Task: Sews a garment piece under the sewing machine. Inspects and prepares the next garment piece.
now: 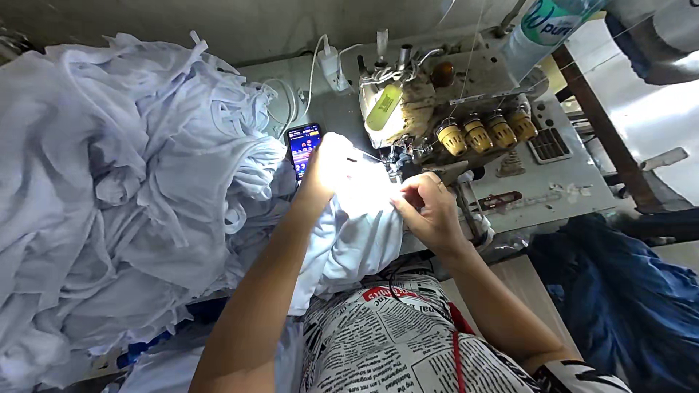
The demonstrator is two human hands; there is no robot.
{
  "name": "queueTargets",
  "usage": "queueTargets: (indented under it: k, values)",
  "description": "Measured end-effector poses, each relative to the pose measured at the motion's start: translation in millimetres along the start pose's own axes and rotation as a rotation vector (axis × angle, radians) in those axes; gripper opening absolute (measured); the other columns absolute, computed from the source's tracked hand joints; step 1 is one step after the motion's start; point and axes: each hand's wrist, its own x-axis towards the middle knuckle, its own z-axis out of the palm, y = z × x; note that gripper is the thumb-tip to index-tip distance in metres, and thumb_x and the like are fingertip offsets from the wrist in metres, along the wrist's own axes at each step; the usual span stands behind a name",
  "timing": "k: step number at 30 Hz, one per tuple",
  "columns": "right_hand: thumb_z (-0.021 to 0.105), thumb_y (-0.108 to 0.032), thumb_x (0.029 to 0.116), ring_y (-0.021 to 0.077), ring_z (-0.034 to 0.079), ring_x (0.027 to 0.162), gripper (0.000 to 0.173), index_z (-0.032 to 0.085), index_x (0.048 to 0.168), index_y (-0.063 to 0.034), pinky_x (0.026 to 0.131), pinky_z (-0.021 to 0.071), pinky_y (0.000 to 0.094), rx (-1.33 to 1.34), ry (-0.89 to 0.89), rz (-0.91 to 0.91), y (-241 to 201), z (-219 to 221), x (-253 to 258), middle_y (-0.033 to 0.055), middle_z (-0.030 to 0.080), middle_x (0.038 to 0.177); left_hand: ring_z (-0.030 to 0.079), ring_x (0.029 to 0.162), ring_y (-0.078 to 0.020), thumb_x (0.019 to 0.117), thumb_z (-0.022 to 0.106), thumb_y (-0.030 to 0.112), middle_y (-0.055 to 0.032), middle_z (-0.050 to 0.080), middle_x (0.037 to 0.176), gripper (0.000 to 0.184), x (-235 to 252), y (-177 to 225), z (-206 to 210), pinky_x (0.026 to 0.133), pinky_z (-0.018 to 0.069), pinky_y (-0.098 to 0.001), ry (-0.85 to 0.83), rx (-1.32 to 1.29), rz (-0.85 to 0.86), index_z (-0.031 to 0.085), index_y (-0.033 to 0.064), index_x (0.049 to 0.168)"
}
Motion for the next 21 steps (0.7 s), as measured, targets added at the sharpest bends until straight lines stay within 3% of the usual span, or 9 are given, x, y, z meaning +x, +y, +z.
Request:
queueTargets:
  k: [1,4,6,8,11,13,17,19,21]
  values:
    - [0.069,-0.019,0.0932,0.0126,0.062,0.08,0.018,0.066,0.098,-0.0014,0.068,0.0533,0.0256,0.035,0.009,0.022,1,0,-6,0.0109,0.064,0.097,0.063,0.081,-0.0112,0.109,0.044,0.01,-0.0121,0.065,0.099,0.026,8,-4,2,0.076,0.0547,-0.029,0.003,-0.083,-0.049,0.053,-0.0047,0.128]
    - [0.071,-0.022,0.0931,0.0086,0.064,0.092,0.023,0.06,0.101,-0.0032,0.079,0.0577,0.0239,0.178,0.018,0.122,7,1,-23,0.0084,0.062,0.103,0.068,0.082,-0.0135,0.0969,0.058,0.007,-0.0163,0.069,0.094,0.024,37,-61,29,0.075,0.0574,-0.0291,0.223,-0.095,0.375,0.061,-0.0081,0.115]
    - [0.07,-0.022,0.0937,0.0077,0.063,0.09,0.023,0.06,0.102,-0.0023,0.079,0.0575,0.0239,0.21,0.044,0.147,9,1,-29,0.0083,0.062,0.102,0.063,0.091,-0.0142,0.1025,0.053,0.006,-0.0172,0.064,0.105,0.026,16,-29,18,0.084,0.0534,-0.0307,0.149,-0.052,0.208,0.056,-0.0076,0.125]
    - [0.068,-0.02,0.0956,0.007,0.063,0.086,0.021,0.063,0.104,-0.0018,0.076,0.0549,0.0203,0.139,0.092,0.087,9,-2,-25,0.0093,0.063,0.1,0.059,0.084,-0.0102,0.1039,0.05,0.006,-0.0124,0.062,0.099,0.022,-6,-9,12,0.079,0.0513,-0.0266,0.185,0.08,0.174,0.057,-0.006,0.12]
    - [0.066,-0.015,0.0954,0.008,0.058,0.079,0.02,0.072,0.109,-0.0026,0.067,0.0486,0.0177,0.016,0.099,-0.002,5,-8,-7,0.0094,0.064,0.095,0.07,0.1,-0.0368,0.1007,0.055,0.005,-0.026,0.068,0.108,0.022,-37,-4,9,0.087,0.0555,-0.0518,0.236,0.489,0.283,0.065,-0.0077,0.116]
    - [0.066,-0.014,0.0945,0.0077,0.057,0.073,0.02,0.075,0.108,-0.0023,0.062,0.0476,0.0179,0.002,0.073,-0.037,3,-9,4,0.0086,0.063,0.091,0.068,0.108,-0.0403,0.1023,0.053,0.005,-0.0261,0.068,0.114,0.023,-47,1,7,0.092,0.0544,-0.0548,0.182,0.61,0.322,0.068,-0.0067,0.115]
    - [0.059,-0.029,0.1038,0.0045,0.062,0.077,0.024,0.067,0.104,-0.0066,0.068,0.0543,0.021,0.015,0.209,-0.111,23,-29,-2,0.0036,0.066,0.09,0.066,0.102,-0.0234,0.1043,0.049,0.006,-0.0189,0.068,0.106,0.024,-46,-1,11,0.094,0.0521,-0.0366,0.103,0.285,0.346,0.069,-0.0069,0.106]
    - [0.048,-0.03,0.1091,0.0022,0.063,0.085,0.024,0.063,0.107,-0.0105,0.077,0.0546,0.0243,-0.041,0.389,-0.13,53,-59,-10,-0.003,0.066,0.094,0.064,0.082,-0.0065,0.1066,0.048,0.011,-0.007,0.066,0.092,0.02,-41,-4,13,0.08,0.0539,-0.0239,0.079,0.029,0.189,0.064,-0.0018,0.106]
    - [0.041,-0.022,0.111,-0.0001,0.063,0.088,0.021,0.057,0.116,-0.0084,0.08,0.055,0.025,-0.052,0.512,-0.047,83,-97,-2,-0.0069,0.064,0.098,0.059,0.073,0.001,0.1047,0.05,0.008,0.0005,0.062,0.087,0.012,-33,-20,17,0.07,0.052,-0.0166,0.075,-0.194,0.153,0.06,0.0016,0.108]
